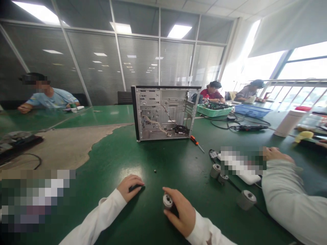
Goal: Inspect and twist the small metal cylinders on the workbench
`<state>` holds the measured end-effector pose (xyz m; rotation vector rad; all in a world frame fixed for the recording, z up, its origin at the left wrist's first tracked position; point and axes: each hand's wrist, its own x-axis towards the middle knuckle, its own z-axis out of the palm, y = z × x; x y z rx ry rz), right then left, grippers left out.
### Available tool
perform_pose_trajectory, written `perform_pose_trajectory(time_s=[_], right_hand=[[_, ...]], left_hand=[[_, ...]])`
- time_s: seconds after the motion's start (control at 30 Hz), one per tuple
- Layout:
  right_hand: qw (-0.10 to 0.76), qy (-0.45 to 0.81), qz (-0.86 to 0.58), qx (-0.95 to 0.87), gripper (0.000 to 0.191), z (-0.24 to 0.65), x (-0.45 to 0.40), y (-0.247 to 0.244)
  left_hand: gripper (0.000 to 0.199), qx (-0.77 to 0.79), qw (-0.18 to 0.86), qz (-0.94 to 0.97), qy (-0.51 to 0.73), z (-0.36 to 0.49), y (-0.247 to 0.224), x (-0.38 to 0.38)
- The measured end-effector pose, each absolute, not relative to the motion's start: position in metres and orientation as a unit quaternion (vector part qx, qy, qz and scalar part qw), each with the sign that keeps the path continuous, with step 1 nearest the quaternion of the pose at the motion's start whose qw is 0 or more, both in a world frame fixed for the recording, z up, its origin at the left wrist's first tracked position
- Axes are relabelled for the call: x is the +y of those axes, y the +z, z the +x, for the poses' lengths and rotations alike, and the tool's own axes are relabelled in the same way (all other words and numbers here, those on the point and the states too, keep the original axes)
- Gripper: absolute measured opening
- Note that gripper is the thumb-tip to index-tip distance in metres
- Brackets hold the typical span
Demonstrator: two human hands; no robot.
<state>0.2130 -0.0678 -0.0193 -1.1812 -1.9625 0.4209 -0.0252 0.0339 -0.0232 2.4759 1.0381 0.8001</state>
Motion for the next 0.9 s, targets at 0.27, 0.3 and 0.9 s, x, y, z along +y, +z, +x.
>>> perform_pose_trajectory(time_s=[0.27,0.3,0.9], right_hand=[[0.325,0.053,-0.699,-0.635,0.055,0.335,-0.142,-0.05],[0.322,0.032,-0.728,-0.605,0.054,0.349,-0.149,-0.055],[0.369,-0.277,-0.681,-0.569,0.039,0.336,-0.117,-0.021]], left_hand=[[0.018,0.368,0.171,0.867,0.288,-0.024,-0.025,0.038],[0.018,0.369,0.171,0.867,0.288,-0.024,-0.025,0.039],[0.019,0.336,0.14,0.881,0.303,-0.024,-0.029,0.043]])
